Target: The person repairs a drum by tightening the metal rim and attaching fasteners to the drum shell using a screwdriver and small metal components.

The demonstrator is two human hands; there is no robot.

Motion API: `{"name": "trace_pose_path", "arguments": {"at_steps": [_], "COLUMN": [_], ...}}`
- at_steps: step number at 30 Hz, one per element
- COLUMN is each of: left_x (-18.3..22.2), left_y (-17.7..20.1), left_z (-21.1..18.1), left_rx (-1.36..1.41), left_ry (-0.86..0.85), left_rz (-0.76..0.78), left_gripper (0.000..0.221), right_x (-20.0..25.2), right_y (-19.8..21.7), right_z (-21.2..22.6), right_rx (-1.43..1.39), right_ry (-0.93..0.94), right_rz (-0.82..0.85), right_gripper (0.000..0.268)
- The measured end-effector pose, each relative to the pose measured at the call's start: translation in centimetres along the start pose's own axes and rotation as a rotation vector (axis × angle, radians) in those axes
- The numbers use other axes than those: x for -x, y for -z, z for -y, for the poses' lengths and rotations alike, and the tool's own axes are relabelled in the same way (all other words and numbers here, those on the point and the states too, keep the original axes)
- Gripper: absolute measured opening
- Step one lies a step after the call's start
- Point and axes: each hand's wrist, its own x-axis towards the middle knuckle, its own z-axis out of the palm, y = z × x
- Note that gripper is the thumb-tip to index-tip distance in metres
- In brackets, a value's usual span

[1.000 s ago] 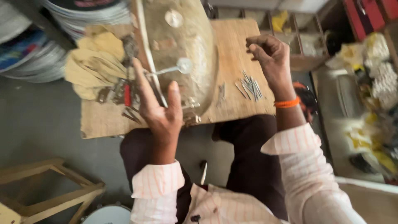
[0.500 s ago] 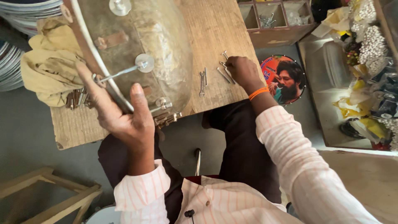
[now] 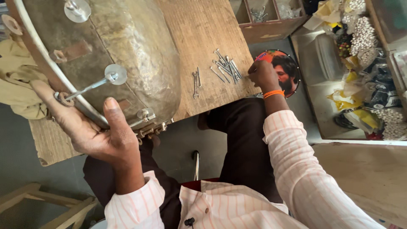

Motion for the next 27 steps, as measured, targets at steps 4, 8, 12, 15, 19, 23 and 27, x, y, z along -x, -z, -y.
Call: {"name": "trace_pose_path", "arguments": {"at_steps": [4, 8, 12, 15, 19, 23, 27], "left_x": [-0.1, -0.4, 0.3, 0.6, 0.6, 0.6, 0.4], "left_y": [0.2, -0.5, -1.0, -1.3, -1.5, -1.5, -1.9], "left_z": [0.0, -0.5, -1.0, -0.3, 0.2, 0.1, -0.2], "left_rx": [-0.030, -0.018, -0.019, -0.109, -0.061, -0.065, -0.017], "left_ry": [-0.025, 0.093, 0.065, -0.097, -0.087, -0.092, -0.087], "left_rz": [0.009, -0.015, 0.002, 0.017, 0.021, 0.030, 0.032], "left_gripper": [0.073, 0.079, 0.074, 0.068, 0.069, 0.071, 0.070], "right_x": [-0.2, -1.7, -0.8, 3.4, 9.6, 14.0, 16.7], "right_y": [-0.9, -1.5, -0.9, 0.3, 2.7, 5.4, 7.0], "right_z": [0.1, -0.6, 1.5, 5.4, 13.2, 20.6, 26.2], "right_rx": [0.044, -0.046, -0.242, -0.744, -0.971, -1.054, -0.735], "right_ry": [0.032, 0.070, 0.163, 0.261, 0.418, 0.719, 0.990], "right_rz": [0.054, 0.086, -0.039, -0.126, -0.129, -0.030, -0.089], "right_gripper": [0.016, 0.015, 0.016, 0.011, 0.012, 0.013, 0.014]}}
